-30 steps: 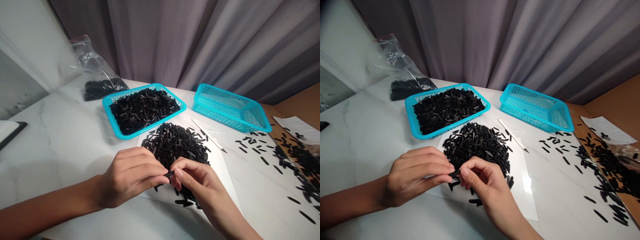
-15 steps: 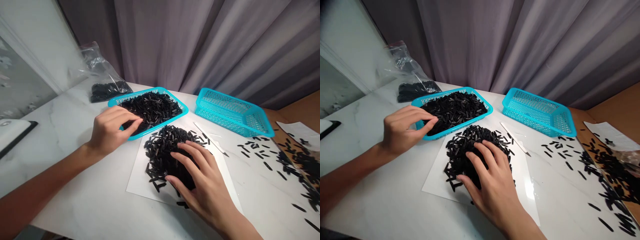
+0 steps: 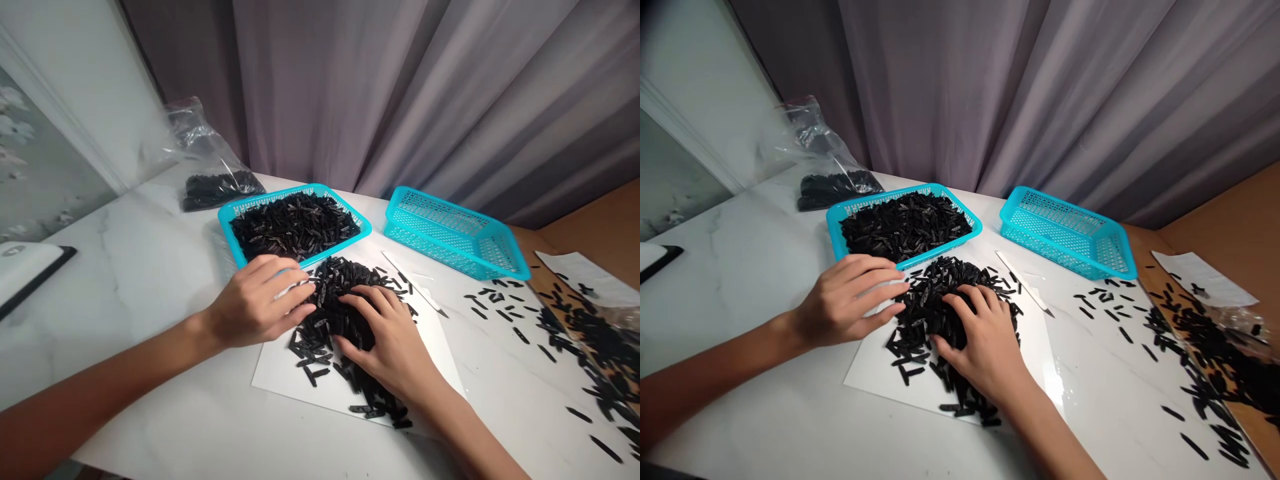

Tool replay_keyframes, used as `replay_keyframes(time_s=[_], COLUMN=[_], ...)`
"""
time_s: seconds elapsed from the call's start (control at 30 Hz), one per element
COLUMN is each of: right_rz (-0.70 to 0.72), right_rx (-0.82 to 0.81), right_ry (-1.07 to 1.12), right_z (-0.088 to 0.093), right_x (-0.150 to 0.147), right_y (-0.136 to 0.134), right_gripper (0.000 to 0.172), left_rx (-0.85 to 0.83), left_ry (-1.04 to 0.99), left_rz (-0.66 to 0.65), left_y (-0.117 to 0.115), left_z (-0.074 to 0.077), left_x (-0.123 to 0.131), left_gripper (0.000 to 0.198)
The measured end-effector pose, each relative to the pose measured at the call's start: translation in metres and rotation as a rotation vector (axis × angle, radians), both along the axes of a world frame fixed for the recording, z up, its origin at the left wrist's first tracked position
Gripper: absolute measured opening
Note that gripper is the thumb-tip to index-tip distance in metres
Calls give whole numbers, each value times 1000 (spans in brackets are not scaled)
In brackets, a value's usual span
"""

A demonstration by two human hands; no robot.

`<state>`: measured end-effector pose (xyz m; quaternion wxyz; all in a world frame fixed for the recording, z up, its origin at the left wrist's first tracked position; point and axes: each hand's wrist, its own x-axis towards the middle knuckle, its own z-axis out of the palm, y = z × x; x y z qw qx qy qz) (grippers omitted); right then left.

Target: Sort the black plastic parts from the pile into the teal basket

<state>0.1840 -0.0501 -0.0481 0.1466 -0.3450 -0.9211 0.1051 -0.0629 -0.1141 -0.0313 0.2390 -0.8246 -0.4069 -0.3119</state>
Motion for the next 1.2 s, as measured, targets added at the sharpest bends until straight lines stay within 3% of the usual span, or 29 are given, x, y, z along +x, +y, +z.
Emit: replay_keyframes(time_s=[0.27,0.5,0.57,0.7,0.83,0.93,1.2], right_rz=[-58,-185,-220,-344,-537,-558,-592], right_rx=[-153,-443,-619,-1158,-1418,-1532,-1614], right_ry=[229,550,691,983,1173,1260,1398], right_z=[6,23,27,32,37,39,34], right_x=[1,-4,-7,-11,-17,-26,-41], right_y=[8,15,14,12,13,10,-2], right_gripper=[23,13,18,25,23,20,23], left_rx=[-174,-321,-372,-490,-540,-547,-512], left_ry=[-106,-273,-311,-381,-479,-560,-702], left_rz=[-80,-100,-119,-166,-222,-225,-280], left_y=[-1,0,0,2,12,21,24], left_z=[-13,-14,-12,-5,7,13,17], left_x=[13,21,24,33,44,50,55], left_gripper=[18,29,35,49,53,48,20])
